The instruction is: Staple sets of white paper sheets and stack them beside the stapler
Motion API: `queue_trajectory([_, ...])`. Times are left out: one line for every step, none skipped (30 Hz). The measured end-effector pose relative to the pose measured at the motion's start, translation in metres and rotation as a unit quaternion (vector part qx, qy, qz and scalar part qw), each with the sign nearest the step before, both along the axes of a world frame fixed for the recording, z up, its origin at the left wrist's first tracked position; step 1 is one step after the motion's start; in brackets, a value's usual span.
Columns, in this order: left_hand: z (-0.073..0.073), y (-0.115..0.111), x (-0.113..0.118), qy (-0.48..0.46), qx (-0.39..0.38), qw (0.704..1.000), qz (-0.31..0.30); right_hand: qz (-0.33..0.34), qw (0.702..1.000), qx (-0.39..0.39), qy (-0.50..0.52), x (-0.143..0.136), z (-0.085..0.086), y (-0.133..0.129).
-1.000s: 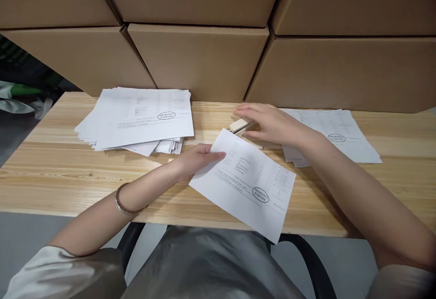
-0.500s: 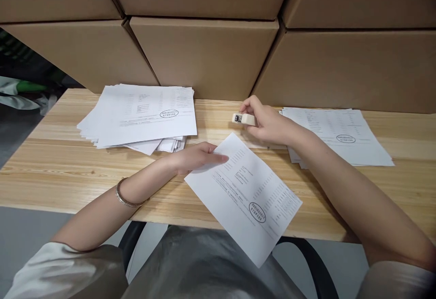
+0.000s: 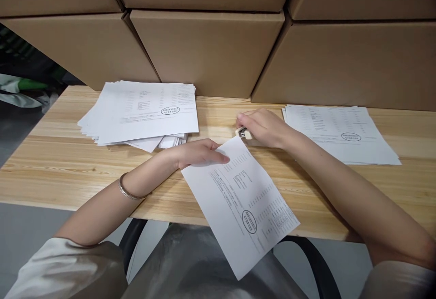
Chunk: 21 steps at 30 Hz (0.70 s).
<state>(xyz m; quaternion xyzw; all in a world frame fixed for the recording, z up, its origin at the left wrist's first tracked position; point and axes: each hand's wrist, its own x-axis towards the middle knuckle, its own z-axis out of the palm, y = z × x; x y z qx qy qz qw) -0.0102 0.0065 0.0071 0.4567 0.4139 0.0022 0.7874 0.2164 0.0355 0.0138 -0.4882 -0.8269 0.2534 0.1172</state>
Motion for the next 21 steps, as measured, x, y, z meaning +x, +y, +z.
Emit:
queue_trajectory([0.0,0.0,0.001,0.004,0.0,1.0,-0.001,0.006,1.0,0.008,-0.006,-0.001,-0.001,-0.001])
queue_trajectory([0.001,0.0,0.001,0.009,0.001,1.0,-0.003,0.012,1.0,0.015,-0.011,-0.002,-0.001,-0.001])
queue_trajectory([0.001,0.0,0.002,0.014,0.002,1.0,-0.005,0.018,0.999,0.022,-0.017,-0.003,-0.001,-0.002])
queue_trajectory([0.002,0.0,0.002,0.019,0.004,1.0,-0.007,0.025,0.999,0.029,-0.023,-0.004,-0.001,-0.002])
queue_trajectory([0.003,0.001,0.003,0.027,0.006,1.0,-0.011,0.035,0.998,0.036,-0.028,-0.006,0.0,-0.002])
queue_trajectory([0.004,0.001,0.003,0.037,0.008,0.999,-0.017,0.047,0.997,0.043,-0.036,-0.007,0.001,-0.003])
queue_trajectory([0.005,0.001,0.003,0.05,0.011,0.998,-0.025,0.059,0.996,0.05,-0.045,-0.008,0.002,-0.003])
queue_trajectory([0.006,0.002,0.004,0.06,0.013,0.998,-0.033,0.07,0.994,0.056,-0.057,-0.009,0.003,-0.004])
queue_trajectory([0.007,0.003,0.004,0.066,0.016,0.997,-0.041,0.077,0.993,0.062,-0.069,-0.011,0.005,-0.005])
queue_trajectory([0.007,0.003,0.004,0.07,0.021,0.996,-0.048,0.082,0.991,0.065,-0.082,-0.012,0.006,-0.005])
queue_trajectory([0.007,0.004,0.004,0.073,0.026,0.996,-0.054,0.083,0.99,0.066,-0.094,-0.014,0.006,-0.006])
queue_trajectory([0.007,0.004,0.005,0.074,0.03,0.995,-0.059,0.083,0.989,0.064,-0.104,-0.015,0.007,-0.007])
queue_trajectory([0.007,0.004,0.005,0.077,0.034,0.994,-0.063,0.082,0.989,0.059,-0.112,-0.016,0.007,-0.007])
queue_trajectory([0.007,0.005,0.005,0.081,0.039,0.994,-0.065,0.08,0.988,0.054,-0.118,-0.018,0.007,-0.008])
queue_trajectory([0.006,0.005,0.004,0.084,0.042,0.994,-0.065,0.076,0.988,0.05,-0.122,-0.019,0.007,-0.008])
queue_trajectory([0.006,0.005,0.004,0.085,0.043,0.993,-0.063,0.07,0.989,0.047,-0.124,-0.02,0.006,-0.009])
queue_trajectory([0.007,0.005,0.004,0.086,0.044,0.993,-0.062,0.062,0.989,0.047,-0.126,-0.022,0.005,-0.009])
queue_trajectory([0.007,0.005,0.004,0.088,0.046,0.993,-0.067,0.054,0.989,0.05,-0.127,-0.023,0.004,-0.009])
queue_trajectory([0.008,0.005,0.004,0.09,0.047,0.992,-0.075,0.049,0.989,0.055,-0.127,-0.023,0.003,-0.009])
queue_trajectory([0.009,0.005,0.004,0.089,0.051,0.991,-0.085,0.045,0.989,0.063,-0.127,-0.024,0.001,-0.009])
queue_trajectory([0.009,0.005,0.005,0.086,0.06,0.99,-0.093,0.043,0.988,0.07,-0.127,-0.024,0.0,-0.009])
